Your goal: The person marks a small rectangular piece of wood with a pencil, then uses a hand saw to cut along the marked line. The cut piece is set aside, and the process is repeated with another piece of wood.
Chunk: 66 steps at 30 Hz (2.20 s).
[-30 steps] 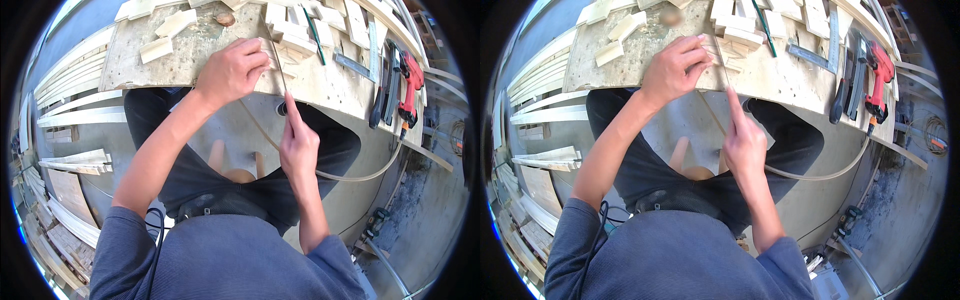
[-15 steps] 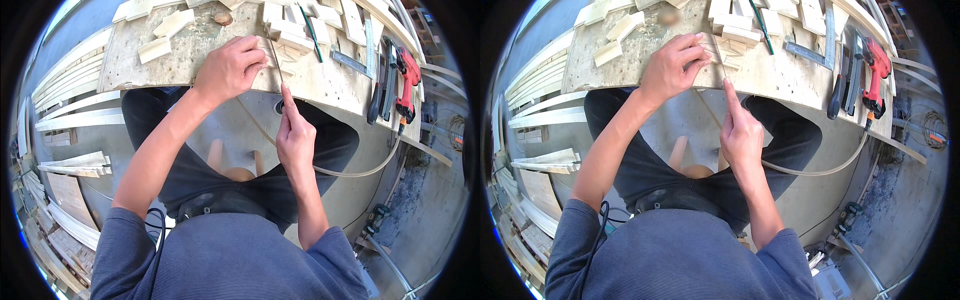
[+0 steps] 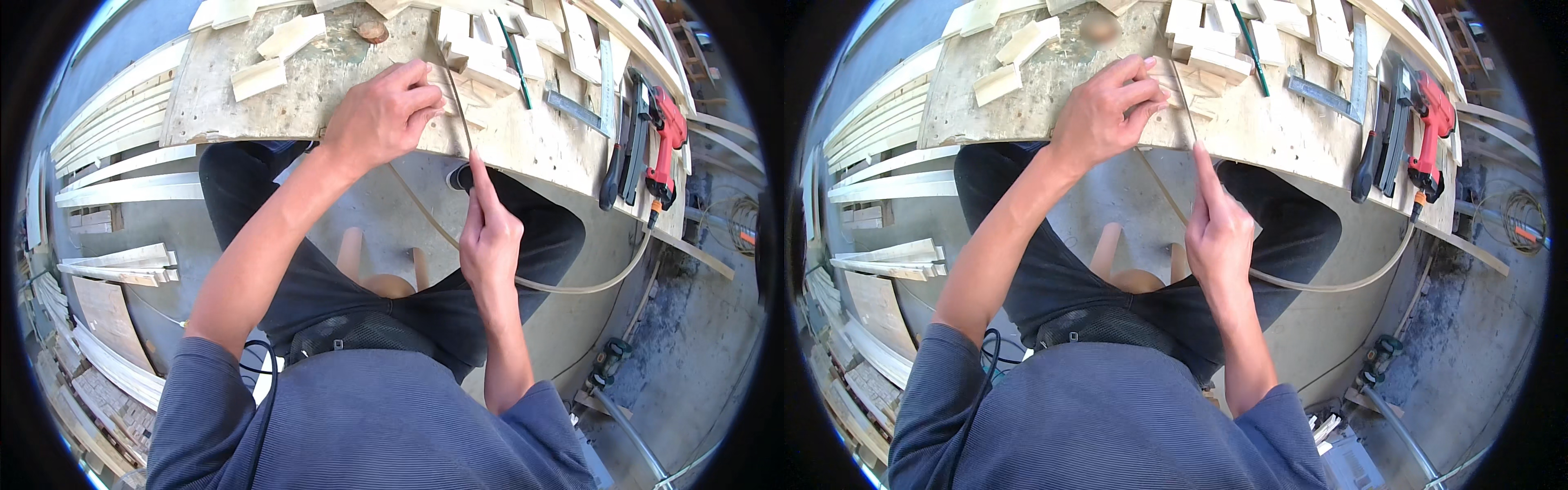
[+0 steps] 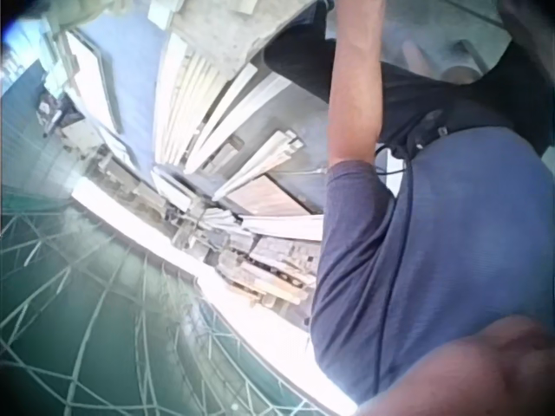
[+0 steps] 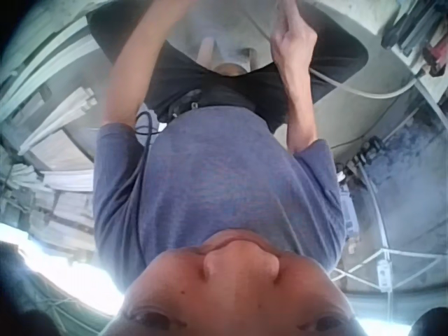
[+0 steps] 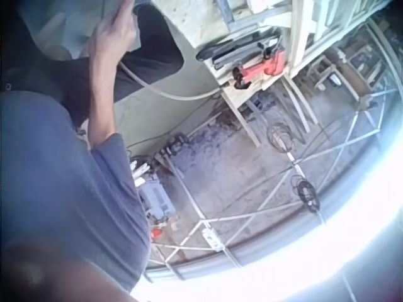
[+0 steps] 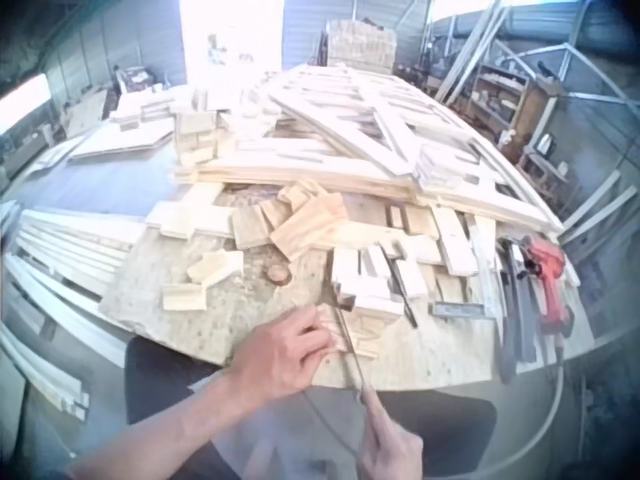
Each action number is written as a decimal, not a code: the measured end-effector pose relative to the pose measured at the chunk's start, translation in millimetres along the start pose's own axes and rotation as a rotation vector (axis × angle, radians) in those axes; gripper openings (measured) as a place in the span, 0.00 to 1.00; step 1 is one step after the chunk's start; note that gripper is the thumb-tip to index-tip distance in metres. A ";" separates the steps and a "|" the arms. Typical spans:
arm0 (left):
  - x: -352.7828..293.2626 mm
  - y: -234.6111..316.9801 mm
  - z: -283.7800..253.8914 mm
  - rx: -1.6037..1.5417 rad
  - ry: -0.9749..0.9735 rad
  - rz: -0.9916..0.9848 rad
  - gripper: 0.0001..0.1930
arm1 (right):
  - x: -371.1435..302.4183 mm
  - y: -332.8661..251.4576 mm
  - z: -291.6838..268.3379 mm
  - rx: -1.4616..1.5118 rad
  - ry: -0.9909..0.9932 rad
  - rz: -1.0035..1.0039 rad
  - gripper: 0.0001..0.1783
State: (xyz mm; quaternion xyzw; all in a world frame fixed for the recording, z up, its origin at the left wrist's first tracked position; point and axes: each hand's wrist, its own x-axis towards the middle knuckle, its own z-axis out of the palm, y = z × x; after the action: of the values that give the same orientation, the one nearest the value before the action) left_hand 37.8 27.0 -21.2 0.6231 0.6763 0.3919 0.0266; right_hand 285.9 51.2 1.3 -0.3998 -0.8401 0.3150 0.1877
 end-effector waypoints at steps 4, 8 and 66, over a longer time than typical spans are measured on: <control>-0.6 -1.5 3.1 -0.007 0.002 -0.006 0.03 | -30.4 15.8 -2.6 -0.009 -0.005 0.018 0.41; 0.3 -0.4 2.3 0.007 0.014 0.029 0.03 | -35.6 16.4 -0.5 -0.009 -0.012 0.043 0.41; 1.1 -5.3 6.0 -0.006 0.073 0.088 0.04 | -106.7 4.9 -39.2 0.016 -0.002 0.128 0.34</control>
State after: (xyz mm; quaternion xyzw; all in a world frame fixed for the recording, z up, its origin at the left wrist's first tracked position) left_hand 36.3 31.3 -27.9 0.6373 0.6477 0.4173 -0.0132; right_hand 376.0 -15.9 19.8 -0.4506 -0.8105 0.3336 0.1695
